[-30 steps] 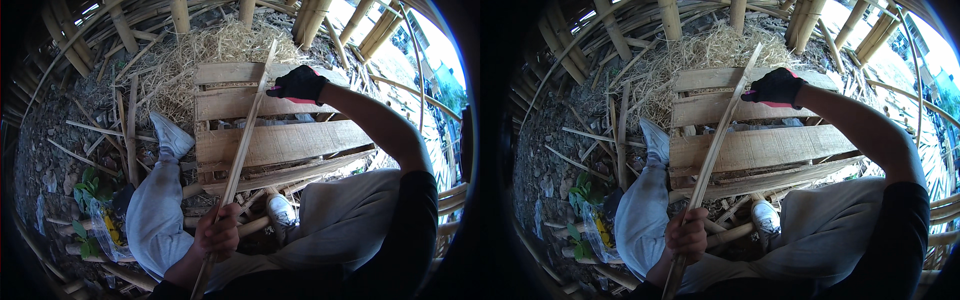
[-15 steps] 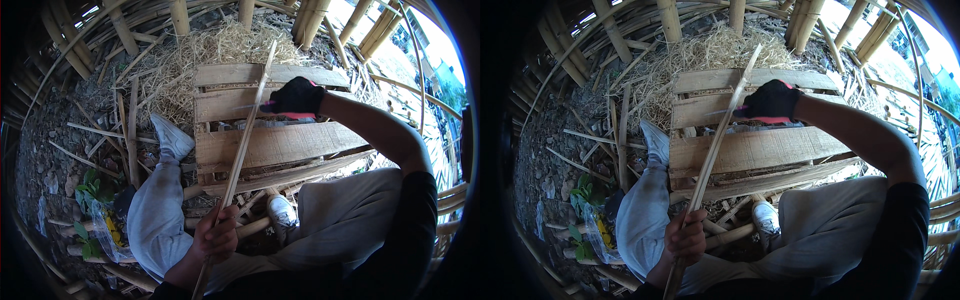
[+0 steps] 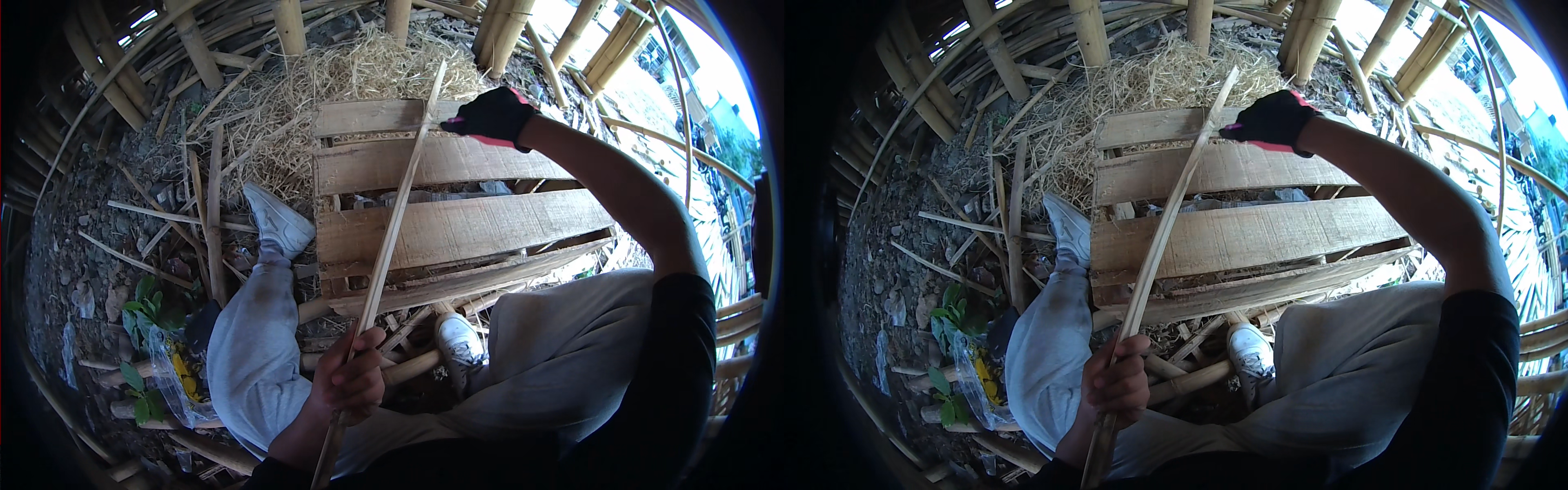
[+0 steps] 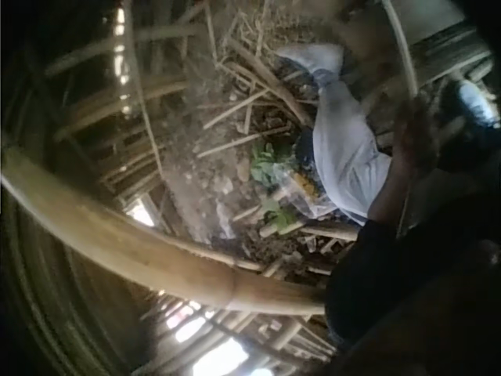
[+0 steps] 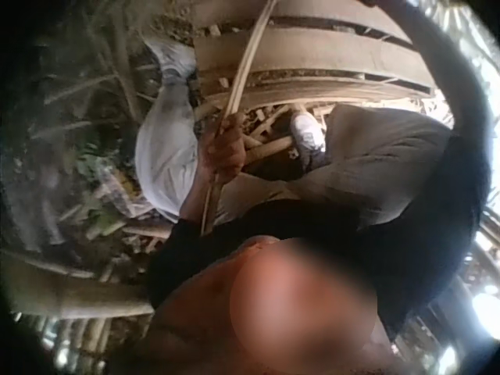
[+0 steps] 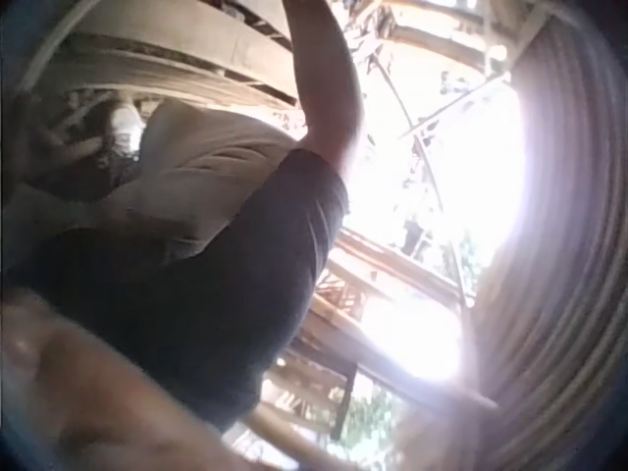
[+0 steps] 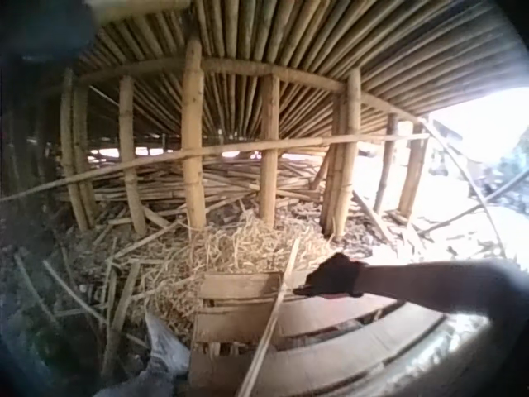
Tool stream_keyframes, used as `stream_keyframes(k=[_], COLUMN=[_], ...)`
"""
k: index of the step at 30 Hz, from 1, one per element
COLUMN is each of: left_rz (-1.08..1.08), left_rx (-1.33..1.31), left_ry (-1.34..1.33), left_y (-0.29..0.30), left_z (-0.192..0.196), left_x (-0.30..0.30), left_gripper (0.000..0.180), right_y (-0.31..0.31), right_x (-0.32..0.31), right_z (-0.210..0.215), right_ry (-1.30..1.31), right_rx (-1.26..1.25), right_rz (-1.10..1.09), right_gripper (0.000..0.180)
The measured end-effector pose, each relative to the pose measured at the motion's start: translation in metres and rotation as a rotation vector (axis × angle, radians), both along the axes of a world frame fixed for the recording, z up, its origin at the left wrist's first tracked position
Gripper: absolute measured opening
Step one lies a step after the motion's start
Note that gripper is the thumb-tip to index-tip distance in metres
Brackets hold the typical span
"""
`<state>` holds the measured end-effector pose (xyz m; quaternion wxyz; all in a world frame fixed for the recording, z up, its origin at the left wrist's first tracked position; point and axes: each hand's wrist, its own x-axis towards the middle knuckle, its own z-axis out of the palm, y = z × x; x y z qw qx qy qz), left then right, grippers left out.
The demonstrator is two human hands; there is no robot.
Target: The person sits on the ground and uses a knife to shave and smooth a long bamboo stick. They hold the stick with their left hand and repeatedly draw the knife along its length to remove thin strips of material.
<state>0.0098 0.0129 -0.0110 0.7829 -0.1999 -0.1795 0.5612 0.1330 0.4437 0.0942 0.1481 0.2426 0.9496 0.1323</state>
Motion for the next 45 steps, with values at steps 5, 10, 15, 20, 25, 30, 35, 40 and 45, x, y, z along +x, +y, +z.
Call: stream_keyframes(k=[5, 10, 15, 20, 25, 30, 35, 40, 45], left_rz=[0.010, -0.015, 0.012, -0.020, -0.007, -0.016, -0.014, -0.018, -0.020], left_rx=[0.003, -0.004, 0.000, -0.026, 0.008, -0.044, -0.056, -0.021, -0.055], left_ry=[0.030, 0.034, 0.034, 0.064, 0.043, 0.080, 0.090, 0.138, 0.145], left_y=[-0.003, 0.001, -0.001, 0.002, 0.001, -0.001, -0.004, -0.003, -0.002], left_z=[0.001, 0.001, 0.001, 0.003, 0.002, 0.000, 0.004, 0.003, 0.004], left_x=[0.001, 0.002, 0.001, 0.001, 0.001, 0.000, 0.001, 0.003, 0.002], left_gripper=[0.034, 0.036, 0.036, 0.036, 0.037, 0.037, 0.037, 0.035, 0.038], right_y=[-0.056, 0.007, -0.065, 0.016, -0.033, -0.009, -0.026, -0.008, -0.018], right_x=[-0.007, 0.013, -0.018, 0.003, -0.002, -0.014, -0.015, -0.002, 0.001], right_z=[-0.015, 0.002, -0.005, -0.014, -0.024, -0.010, 0.001, 0.005, -0.004], right_ry=[-0.020, 0.111, -0.080, 0.051, 0.127, 0.004, 0.031, -0.072, -0.053], right_rx=[-0.064, -0.006, -0.130, 0.056, -0.026, 0.126, 0.048, 0.171, 0.011], right_rz=[0.155, -0.016, 0.027, -0.019, 0.196, 0.009, -0.101, -0.048, -0.094], right_gripper=[0.064, 0.067, 0.066, 0.065, 0.064, 0.066, 0.061, 0.062, 0.064])
